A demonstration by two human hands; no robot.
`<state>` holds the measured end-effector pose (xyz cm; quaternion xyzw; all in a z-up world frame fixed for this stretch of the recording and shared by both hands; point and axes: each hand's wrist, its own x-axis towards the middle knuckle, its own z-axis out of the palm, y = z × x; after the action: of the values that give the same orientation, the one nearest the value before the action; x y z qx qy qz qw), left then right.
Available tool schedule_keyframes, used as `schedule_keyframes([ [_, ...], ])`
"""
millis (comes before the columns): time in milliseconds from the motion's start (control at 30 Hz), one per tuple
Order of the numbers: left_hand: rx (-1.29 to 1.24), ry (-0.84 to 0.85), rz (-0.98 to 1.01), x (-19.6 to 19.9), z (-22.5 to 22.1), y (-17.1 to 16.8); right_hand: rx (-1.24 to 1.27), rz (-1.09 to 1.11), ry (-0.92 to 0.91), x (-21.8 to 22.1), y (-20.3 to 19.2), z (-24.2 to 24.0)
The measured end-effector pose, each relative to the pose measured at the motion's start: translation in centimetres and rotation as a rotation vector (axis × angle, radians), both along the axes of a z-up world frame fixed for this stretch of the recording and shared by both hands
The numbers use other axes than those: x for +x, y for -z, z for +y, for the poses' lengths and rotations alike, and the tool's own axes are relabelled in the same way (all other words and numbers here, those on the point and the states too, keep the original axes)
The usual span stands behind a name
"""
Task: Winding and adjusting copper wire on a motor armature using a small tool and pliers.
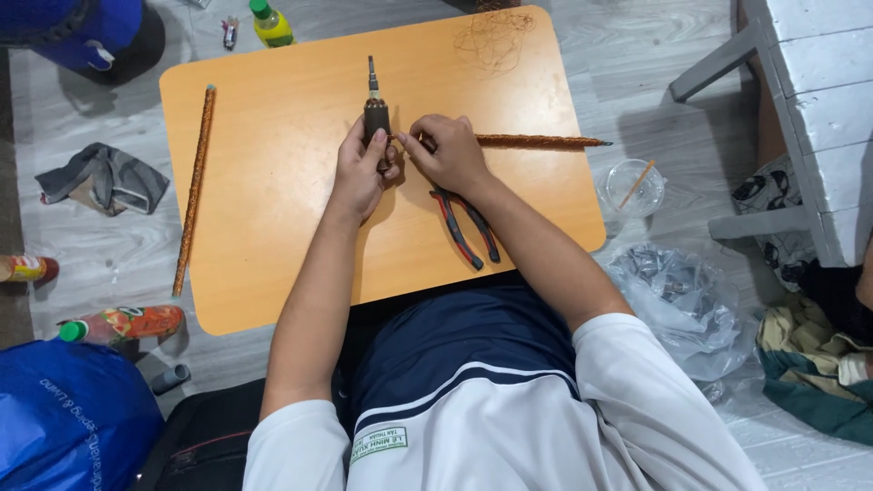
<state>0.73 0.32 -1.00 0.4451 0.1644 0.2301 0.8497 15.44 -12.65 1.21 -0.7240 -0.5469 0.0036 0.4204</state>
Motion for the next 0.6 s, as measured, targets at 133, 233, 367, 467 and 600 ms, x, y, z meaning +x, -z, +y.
schedule_keyframes([
  [133,-0.030,0.021,0.013,0.3,0.3,0.6,-0.045,-0.015,0.032,0.2,0.2,0.1],
  [233,-0.073,0.019,0.014,0.4,0.2,1.1,0.022,-0.040,0.011,0.4,0.1,0.0],
  [367,-0.041,-0.003,0.043,0.4,-0.2,0.2,0.026,-0.040,-0.004,0.5,0.0,-0.3],
  [467,-0.037,-0.020,0.103,0.5,-0.4,-1.2,-0.009,-0.014,-0.006,0.5,-0.6,-0.1],
  [600,-0.024,-0.029,0.146,0.2,-0.6,-1.7,0.002,0.004,-0.029,0.4,-0.5,-0.3],
])
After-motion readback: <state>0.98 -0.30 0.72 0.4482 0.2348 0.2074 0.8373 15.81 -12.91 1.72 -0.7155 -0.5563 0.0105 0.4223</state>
